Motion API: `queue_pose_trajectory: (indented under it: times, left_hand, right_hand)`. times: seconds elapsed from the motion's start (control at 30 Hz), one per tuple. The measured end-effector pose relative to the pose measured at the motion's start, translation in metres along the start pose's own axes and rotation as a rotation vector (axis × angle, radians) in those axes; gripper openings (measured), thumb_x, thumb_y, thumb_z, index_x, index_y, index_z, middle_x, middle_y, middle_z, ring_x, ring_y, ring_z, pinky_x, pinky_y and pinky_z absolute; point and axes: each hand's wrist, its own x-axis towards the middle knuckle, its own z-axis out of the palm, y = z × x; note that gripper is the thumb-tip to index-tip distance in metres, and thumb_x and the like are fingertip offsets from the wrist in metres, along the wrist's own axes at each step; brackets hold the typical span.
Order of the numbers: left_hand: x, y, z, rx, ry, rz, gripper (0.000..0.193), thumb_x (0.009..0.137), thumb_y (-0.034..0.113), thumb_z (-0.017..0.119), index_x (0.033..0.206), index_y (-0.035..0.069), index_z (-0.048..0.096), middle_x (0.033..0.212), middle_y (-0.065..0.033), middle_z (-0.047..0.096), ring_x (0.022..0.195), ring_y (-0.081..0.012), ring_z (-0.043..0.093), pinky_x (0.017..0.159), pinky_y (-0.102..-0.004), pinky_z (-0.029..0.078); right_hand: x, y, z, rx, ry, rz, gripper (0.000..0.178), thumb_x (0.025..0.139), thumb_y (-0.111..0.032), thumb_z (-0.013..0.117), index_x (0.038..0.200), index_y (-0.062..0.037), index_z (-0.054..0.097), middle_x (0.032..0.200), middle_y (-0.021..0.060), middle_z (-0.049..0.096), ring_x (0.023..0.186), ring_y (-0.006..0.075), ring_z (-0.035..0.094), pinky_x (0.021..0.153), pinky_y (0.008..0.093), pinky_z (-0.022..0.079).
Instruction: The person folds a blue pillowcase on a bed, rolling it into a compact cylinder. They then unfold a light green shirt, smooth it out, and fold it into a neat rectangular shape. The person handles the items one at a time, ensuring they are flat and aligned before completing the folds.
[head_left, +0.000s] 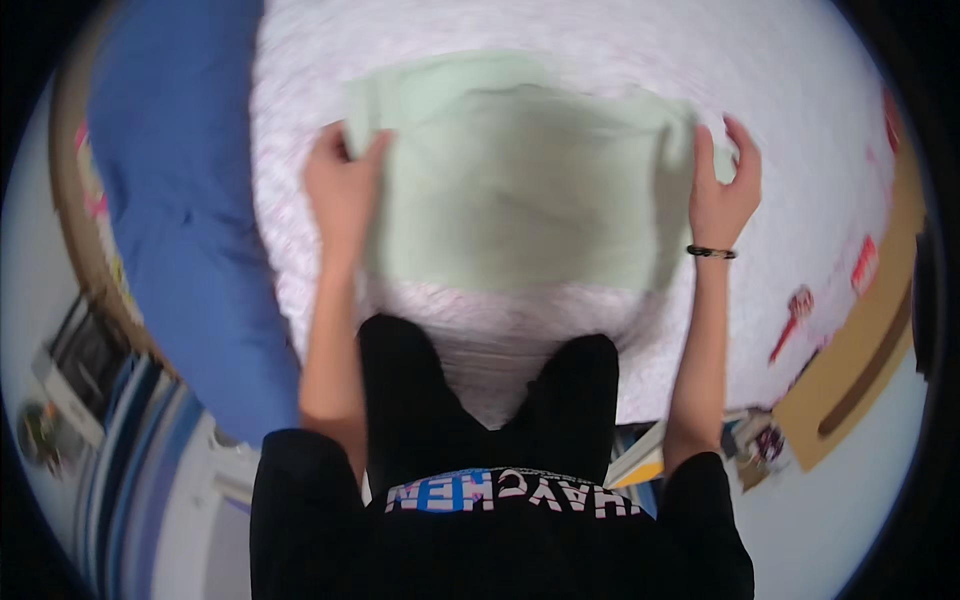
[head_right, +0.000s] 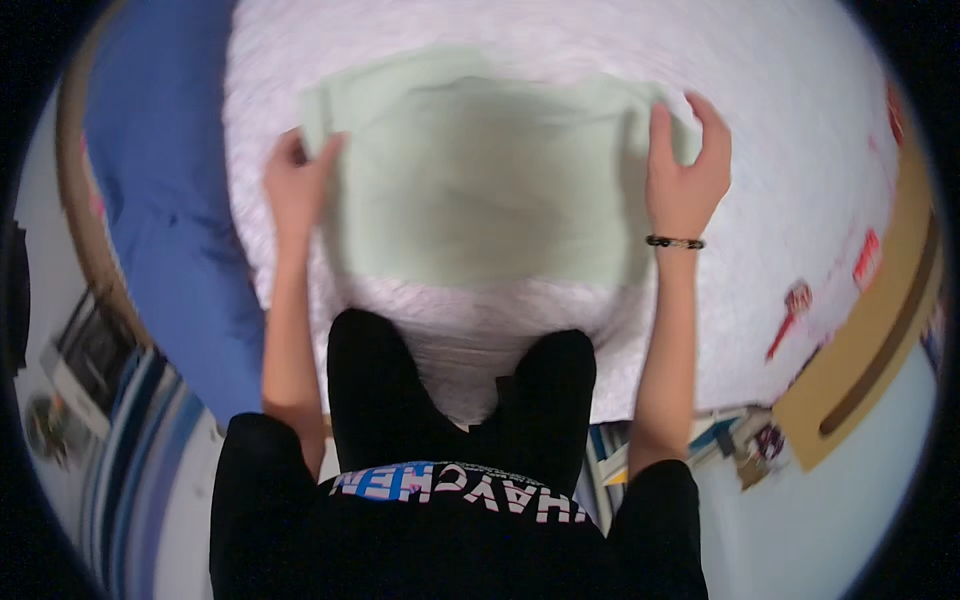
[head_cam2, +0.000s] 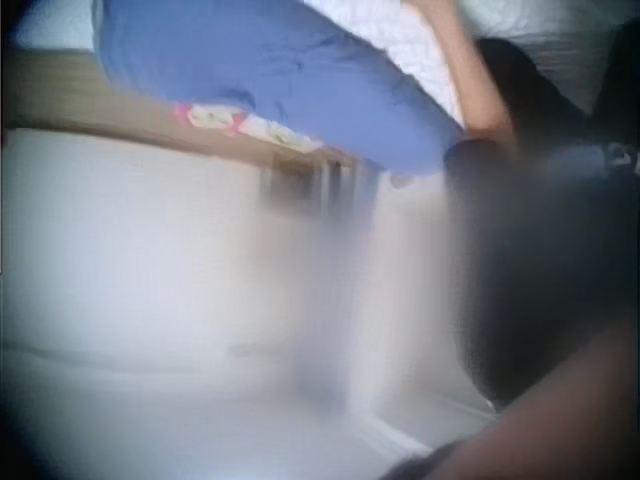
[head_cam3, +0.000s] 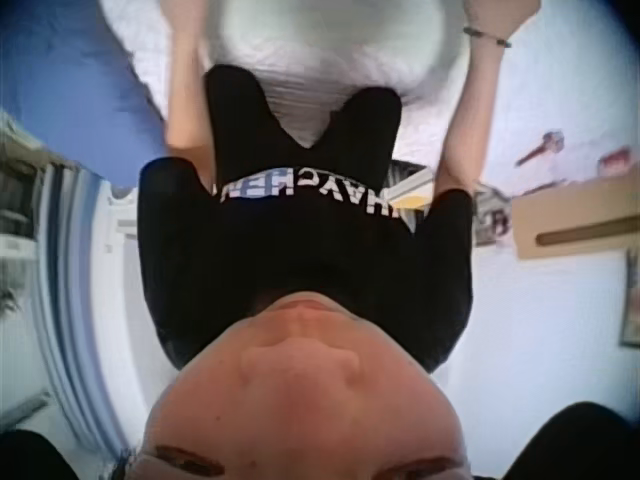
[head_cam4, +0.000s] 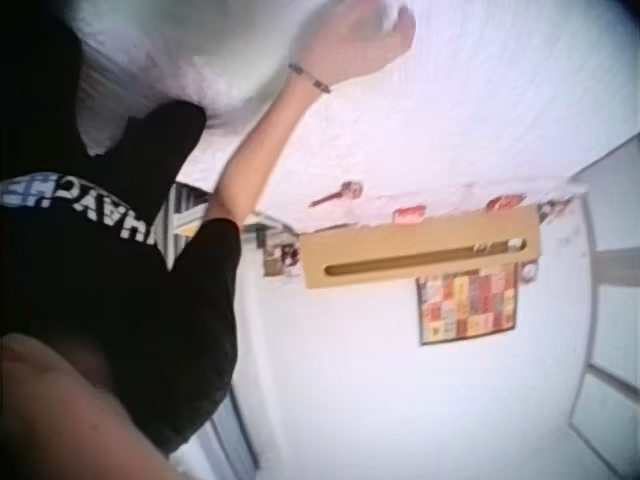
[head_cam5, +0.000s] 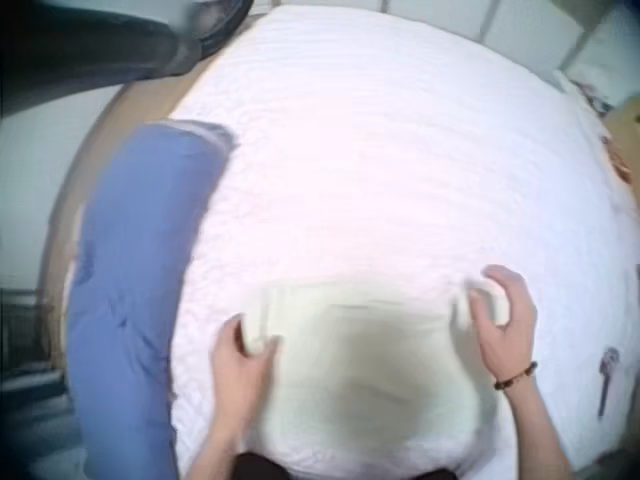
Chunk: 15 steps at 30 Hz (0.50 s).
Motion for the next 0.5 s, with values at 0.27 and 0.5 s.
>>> queue_pose_trajectory:
  times: [0.27, 0.5]
  left_hand:
    - [0.033, 0.014, -0.017, -0.408, -0.578, -0.43, 0.04, 0.089, 0.021, 0.069, 0.122, 0.0, 0.06, 0.108, -0.0061, 0.067, 0.095, -0.013, 0.064, 0.082, -0.0275, 0.051]
    - [0.033, 0.048, 0.011, -0.386, -0.74, -0.523, 0.066, 0.086, 0.014, 0.074, 0.141, -0.001, 0.041, 0.128, -0.0127, 0.06, 0.114, -0.0199, 0.061, 0.095, -0.0329, 0.052]
  right_hand:
    - [-0.059, 0.096, -0.036, 0.579, -0.283, 0.905, 0.056, 0.077, -0.024, 0.083, 0.12, 0.0042, 0.058, 0.1, 0.0075, 0.069, 0.086, 0.0121, 0.065, 0.075, 0.0252, 0.051]
    - [-0.01, 0.084, -0.022, 0.99, -0.615, 0.958, 0.043, 0.084, -0.008, 0.073, 0.123, 0.003, 0.058, 0.117, 0.0109, 0.065, 0.105, 0.0186, 0.064, 0.09, 0.0331, 0.053]
